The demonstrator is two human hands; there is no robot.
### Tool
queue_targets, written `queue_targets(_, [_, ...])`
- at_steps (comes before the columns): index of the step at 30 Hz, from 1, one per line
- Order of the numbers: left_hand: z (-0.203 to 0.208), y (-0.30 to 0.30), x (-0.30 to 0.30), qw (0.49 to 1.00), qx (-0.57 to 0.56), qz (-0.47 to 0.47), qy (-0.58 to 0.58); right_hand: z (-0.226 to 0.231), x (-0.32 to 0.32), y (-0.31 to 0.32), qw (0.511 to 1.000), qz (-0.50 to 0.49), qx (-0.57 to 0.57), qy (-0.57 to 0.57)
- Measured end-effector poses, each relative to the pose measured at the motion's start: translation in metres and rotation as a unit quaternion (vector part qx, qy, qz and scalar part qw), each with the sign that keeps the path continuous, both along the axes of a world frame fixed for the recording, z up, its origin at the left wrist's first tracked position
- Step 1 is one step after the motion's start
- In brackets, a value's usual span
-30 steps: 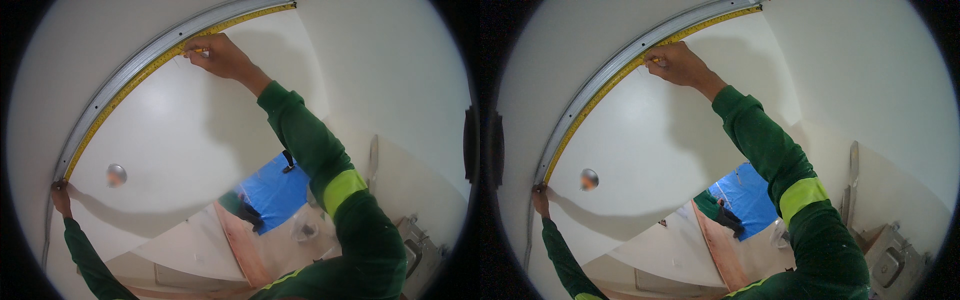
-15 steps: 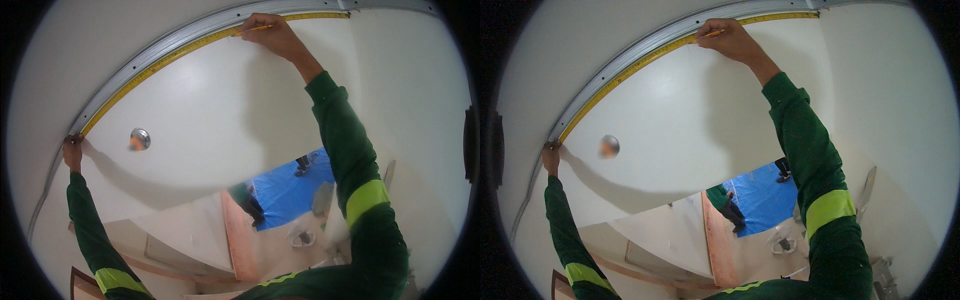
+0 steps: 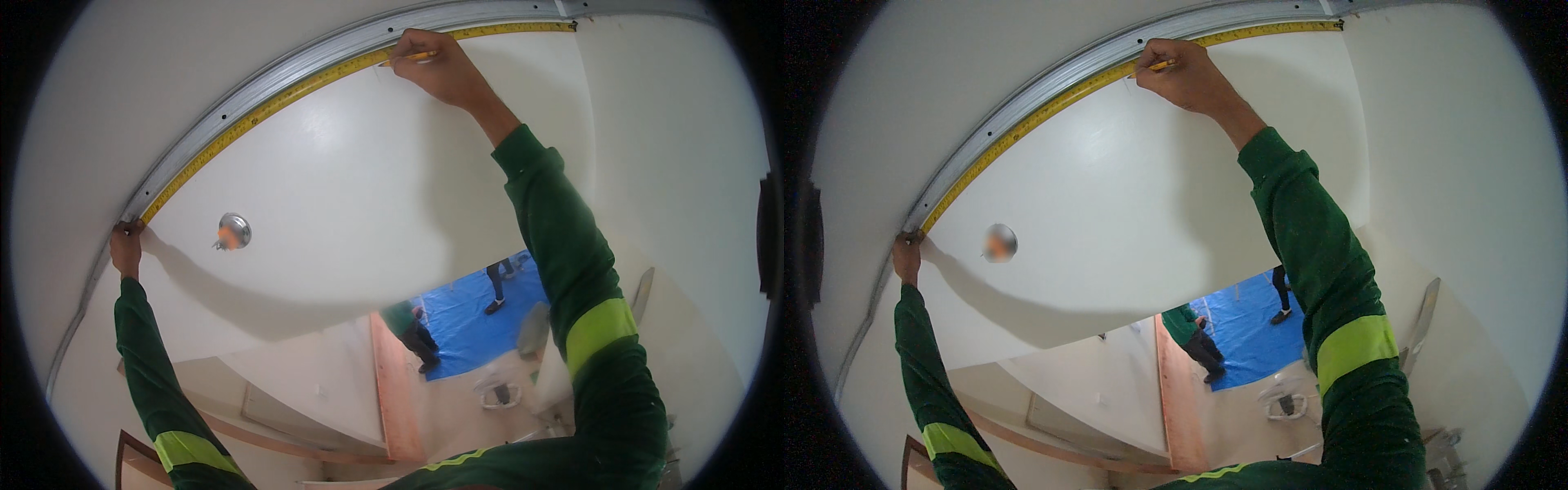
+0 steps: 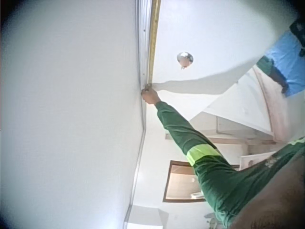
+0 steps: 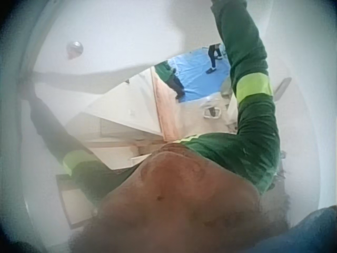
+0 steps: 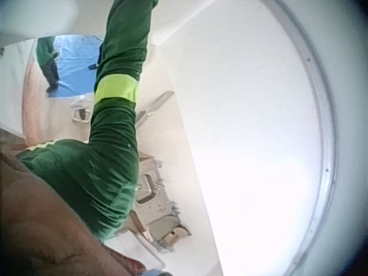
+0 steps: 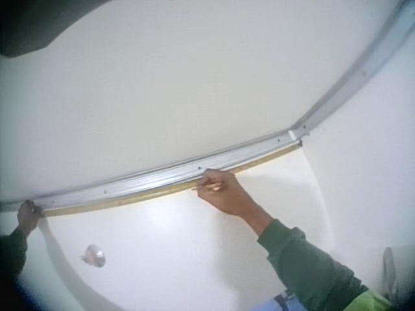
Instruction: The person measures a ceiling area using a tape measure and marks positions with a pencil. They repeatedly extend the tape measure along a metal track and make marks at intervals.
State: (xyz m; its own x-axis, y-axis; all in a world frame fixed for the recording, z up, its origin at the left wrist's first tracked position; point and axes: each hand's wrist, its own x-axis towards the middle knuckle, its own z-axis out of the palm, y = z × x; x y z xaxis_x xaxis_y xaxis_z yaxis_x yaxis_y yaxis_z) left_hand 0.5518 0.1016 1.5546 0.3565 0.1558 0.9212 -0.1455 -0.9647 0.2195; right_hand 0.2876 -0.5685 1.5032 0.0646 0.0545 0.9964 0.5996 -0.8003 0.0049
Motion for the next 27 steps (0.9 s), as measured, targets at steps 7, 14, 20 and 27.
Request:
queue_targets(7, [-0.003, -0.005, -0.002, 1.0, 0.007, -0.004, -0.014, 0.008, -0.01, -0.006, 0.992, 0.063, 0.045, 0.096])
queue_targets(14, [0.001, 0.004, 0.011, 1.0, 0.021, -0.009, -0.01, 0.016, -0.019, -0.021, 0.991, -0.049, -0.032, 0.119])
queue_targets(20, [-0.002, -0.001, 0.005, 1.0, 0.011, -0.015, -0.007, 0.027, -0.041, -0.011, 0.971, -0.089, -0.042, 0.218])
queue_targets(27, [0.0, 0.004, 0.005, 1.0, 0.016, -0.003, -0.016, 0.025, -0.028, -0.013, 0.981, -0.105, -0.097, 0.129])
